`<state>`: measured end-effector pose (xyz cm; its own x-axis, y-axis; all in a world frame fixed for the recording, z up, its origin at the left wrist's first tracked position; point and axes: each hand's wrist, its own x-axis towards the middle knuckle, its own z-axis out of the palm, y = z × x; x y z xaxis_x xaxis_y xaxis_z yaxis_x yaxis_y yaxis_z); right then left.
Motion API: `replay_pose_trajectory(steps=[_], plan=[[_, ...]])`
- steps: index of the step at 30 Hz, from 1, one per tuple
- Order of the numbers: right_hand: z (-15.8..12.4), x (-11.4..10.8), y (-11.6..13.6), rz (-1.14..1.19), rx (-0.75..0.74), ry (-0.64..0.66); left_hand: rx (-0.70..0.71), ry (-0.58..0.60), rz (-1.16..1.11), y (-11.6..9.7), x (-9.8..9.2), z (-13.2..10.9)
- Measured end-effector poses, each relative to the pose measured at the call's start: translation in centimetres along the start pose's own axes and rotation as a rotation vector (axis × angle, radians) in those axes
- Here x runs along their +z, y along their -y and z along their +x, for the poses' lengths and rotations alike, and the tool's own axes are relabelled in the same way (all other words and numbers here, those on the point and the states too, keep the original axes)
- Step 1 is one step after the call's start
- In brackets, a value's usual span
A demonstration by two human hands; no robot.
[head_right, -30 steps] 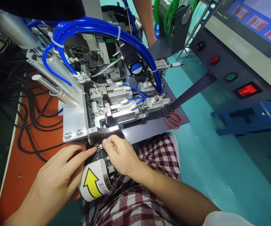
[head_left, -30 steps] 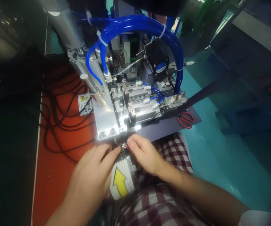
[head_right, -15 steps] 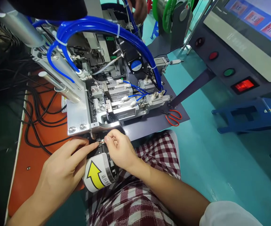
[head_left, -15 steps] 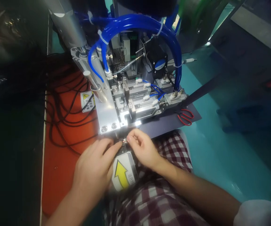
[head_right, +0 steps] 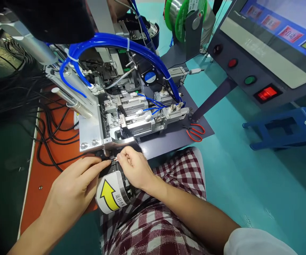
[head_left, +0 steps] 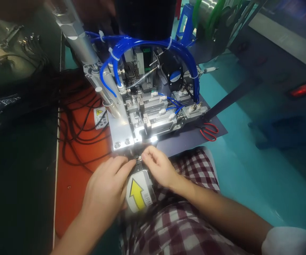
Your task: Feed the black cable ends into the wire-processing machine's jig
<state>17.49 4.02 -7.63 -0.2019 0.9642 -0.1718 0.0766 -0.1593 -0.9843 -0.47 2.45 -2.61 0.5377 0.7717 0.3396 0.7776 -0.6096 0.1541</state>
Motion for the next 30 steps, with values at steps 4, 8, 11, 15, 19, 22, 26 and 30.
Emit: replay_pose_trajectory(steps=[4,8,11,15,19,22,26,30], plan=[[-0.1,0.1,0.3,0.137,0.018,0.033,-0.024,0.0,-0.02,0.0,0.2,0.1],[-0.2,-0.1,0.5,-0.087,-0.084,-0.033,-0.034,-0.022,-0.09,0.4,0.5,0.0],[-0.2,0.1,0.4,-0.112,-0.119,-0.053,-0.014,-0.021,-0.111,0.5,0.7,-0.2],[0.1,0.5,0.1,0.177,0.022,-0.026,0.001,-0.019,-0.03,0.2,0.5,0.0],[0.3,0.4,0.4,0.259,0.041,0.042,-0.038,0.022,-0.082,0.6,0.1,-0.2],[0.3,0.2,0.5,0.268,0.035,0.043,-0.139,0.045,-0.158,1.5,-0.4,-1.2],[0.3,0.2,0.3,0.259,0.039,0.052,-0.244,0.025,-0.228,2.4,-1.0,-2.6],[0.3,0.2,0.2,0.238,0.03,0.06,-0.215,0.029,-0.238,3.1,-1.5,-2.9]])
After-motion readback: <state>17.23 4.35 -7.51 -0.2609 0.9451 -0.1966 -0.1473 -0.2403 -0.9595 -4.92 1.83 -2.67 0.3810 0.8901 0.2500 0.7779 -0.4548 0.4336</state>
